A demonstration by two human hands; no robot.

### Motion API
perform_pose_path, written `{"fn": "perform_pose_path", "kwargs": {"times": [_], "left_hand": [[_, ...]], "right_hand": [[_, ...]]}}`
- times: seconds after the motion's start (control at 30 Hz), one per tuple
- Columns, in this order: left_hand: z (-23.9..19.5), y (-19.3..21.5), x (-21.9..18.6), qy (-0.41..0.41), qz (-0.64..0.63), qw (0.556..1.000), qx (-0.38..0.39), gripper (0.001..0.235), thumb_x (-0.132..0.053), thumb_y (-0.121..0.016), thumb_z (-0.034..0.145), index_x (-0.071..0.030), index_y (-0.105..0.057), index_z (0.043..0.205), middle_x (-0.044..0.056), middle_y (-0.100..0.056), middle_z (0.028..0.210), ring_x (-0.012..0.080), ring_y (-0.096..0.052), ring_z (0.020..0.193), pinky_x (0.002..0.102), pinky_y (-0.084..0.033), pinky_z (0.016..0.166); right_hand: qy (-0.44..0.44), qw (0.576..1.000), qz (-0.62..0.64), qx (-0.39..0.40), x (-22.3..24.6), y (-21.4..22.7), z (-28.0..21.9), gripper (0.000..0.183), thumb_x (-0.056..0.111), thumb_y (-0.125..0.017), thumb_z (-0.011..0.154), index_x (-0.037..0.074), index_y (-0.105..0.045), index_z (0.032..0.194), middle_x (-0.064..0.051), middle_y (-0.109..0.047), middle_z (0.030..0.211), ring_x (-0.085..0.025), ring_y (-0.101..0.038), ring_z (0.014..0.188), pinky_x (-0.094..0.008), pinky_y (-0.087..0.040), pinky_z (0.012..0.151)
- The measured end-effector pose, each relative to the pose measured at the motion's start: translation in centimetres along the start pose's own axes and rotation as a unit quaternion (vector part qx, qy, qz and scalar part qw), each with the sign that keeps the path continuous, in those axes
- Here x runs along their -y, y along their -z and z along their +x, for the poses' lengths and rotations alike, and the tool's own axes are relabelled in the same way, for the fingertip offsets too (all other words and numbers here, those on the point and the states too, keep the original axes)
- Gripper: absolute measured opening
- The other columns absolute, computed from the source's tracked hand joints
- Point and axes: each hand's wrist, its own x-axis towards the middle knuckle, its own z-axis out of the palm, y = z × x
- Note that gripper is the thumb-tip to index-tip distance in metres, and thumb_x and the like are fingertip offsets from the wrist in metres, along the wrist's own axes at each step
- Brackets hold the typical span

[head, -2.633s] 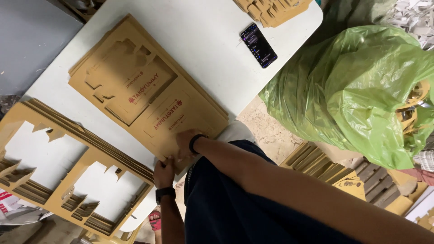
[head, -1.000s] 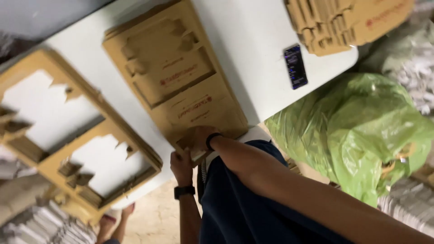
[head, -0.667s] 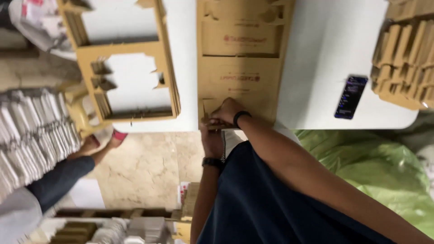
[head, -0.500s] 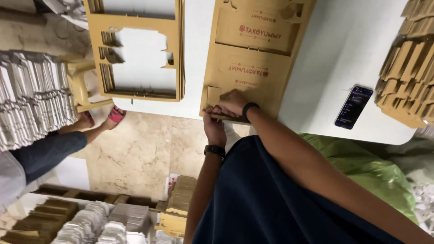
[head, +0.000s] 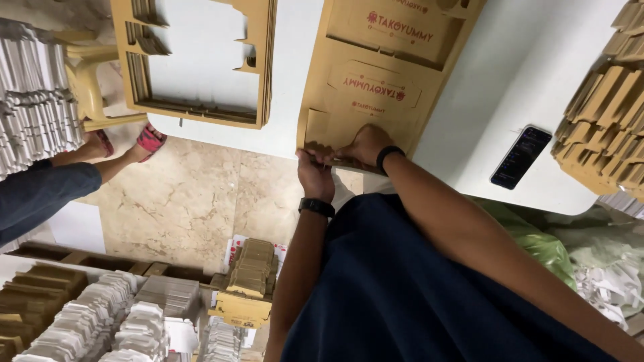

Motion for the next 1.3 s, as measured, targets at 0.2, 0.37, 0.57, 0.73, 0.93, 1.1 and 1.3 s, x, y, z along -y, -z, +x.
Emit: {"fn": "perform_pose_path", "kwargs": {"times": [0.2,0.37,0.57,0.73,0.93,1.1,1.3], "left_hand": [[2.7,3.8,2.7,0.076,0.021,0.997,0.015,0.042,-0.040,-0.034,0.113,-0.015,-0.051,0.083,-0.007,-0.028,0.066,0.0152,-0.040,0.056,0.032,-0.049,0.067],[5.4,7.0,4.4,0.073,0.052,0.996,-0.008,0.037,-0.037,-0.040,0.113,-0.014,-0.049,0.085,-0.004,-0.039,0.062,0.0179,-0.046,0.057,0.036,-0.050,0.073],[-3.4,-3.2,-1.0,-0.041,0.210,0.971,-0.102,0.022,-0.038,-0.058,0.102,-0.019,-0.068,0.108,0.006,-0.064,0.108,0.0241,-0.061,0.110,0.049,-0.050,0.109],[-3.4,-1.8,1.6,-0.067,0.277,0.954,-0.089,0.052,-0.023,-0.074,0.095,-0.013,-0.049,0.140,0.009,-0.057,0.119,0.0244,-0.063,0.112,0.050,-0.052,0.109],[-4.9,-3.7,3.6,-0.089,0.292,0.949,-0.079,0.070,-0.001,-0.080,0.083,-0.004,-0.040,0.140,0.013,-0.053,0.113,0.0244,-0.065,0.104,0.041,-0.058,0.099],[-2.7,-0.1,7.4,-0.050,0.282,0.955,-0.078,0.036,0.000,-0.079,0.076,0.000,-0.059,0.106,0.013,-0.059,0.087,0.0238,-0.061,0.084,0.034,-0.056,0.080],[-3.8,-2.4,8.6,0.020,0.386,0.922,-0.021,0.021,-0.007,-0.062,0.090,-0.017,-0.066,0.108,0.002,-0.054,0.072,0.0135,-0.054,0.059,0.026,-0.059,0.059]], "right_hand": [[0.032,0.995,-0.096,-0.019,-1.5,-0.8,2.3,0.051,0.051,-0.077,0.081,-0.001,-0.080,0.085,-0.019,-0.078,0.092,-0.039,-0.072,0.102,-0.048,-0.057,0.094],[0.052,0.990,-0.130,-0.006,-6.4,-2.5,7.0,0.051,0.056,-0.072,0.076,0.010,-0.081,0.097,-0.011,-0.078,0.095,-0.034,-0.074,0.099,-0.046,-0.060,0.088],[0.052,0.984,-0.173,-0.009,-3.2,0.5,2.7,0.044,0.042,-0.069,0.078,0.005,-0.081,0.100,-0.014,-0.078,0.093,-0.036,-0.075,0.097,-0.045,-0.060,0.086],[0.049,0.993,-0.111,-0.010,-4.6,0.5,3.1,0.034,0.033,-0.071,0.079,0.007,-0.081,0.099,-0.013,-0.078,0.091,-0.034,-0.076,0.093,-0.047,-0.061,0.087],[0.052,0.995,-0.084,-0.018,-6.2,-0.5,4.4,0.032,0.035,-0.072,0.077,0.010,-0.080,0.095,-0.010,-0.077,0.088,-0.032,-0.076,0.089,-0.048,-0.062,0.081],[0.030,0.998,-0.051,-0.021,-6.5,-0.2,4.4,0.033,0.031,-0.071,0.076,0.008,-0.078,0.099,-0.009,-0.078,0.092,-0.031,-0.076,0.097,-0.050,-0.062,0.084],[0.049,0.998,-0.020,-0.034,-7.4,-1.0,5.2,0.038,0.033,-0.074,0.070,0.009,-0.078,0.099,-0.010,-0.078,0.094,-0.031,-0.077,0.099,-0.052,-0.062,0.084]]}}
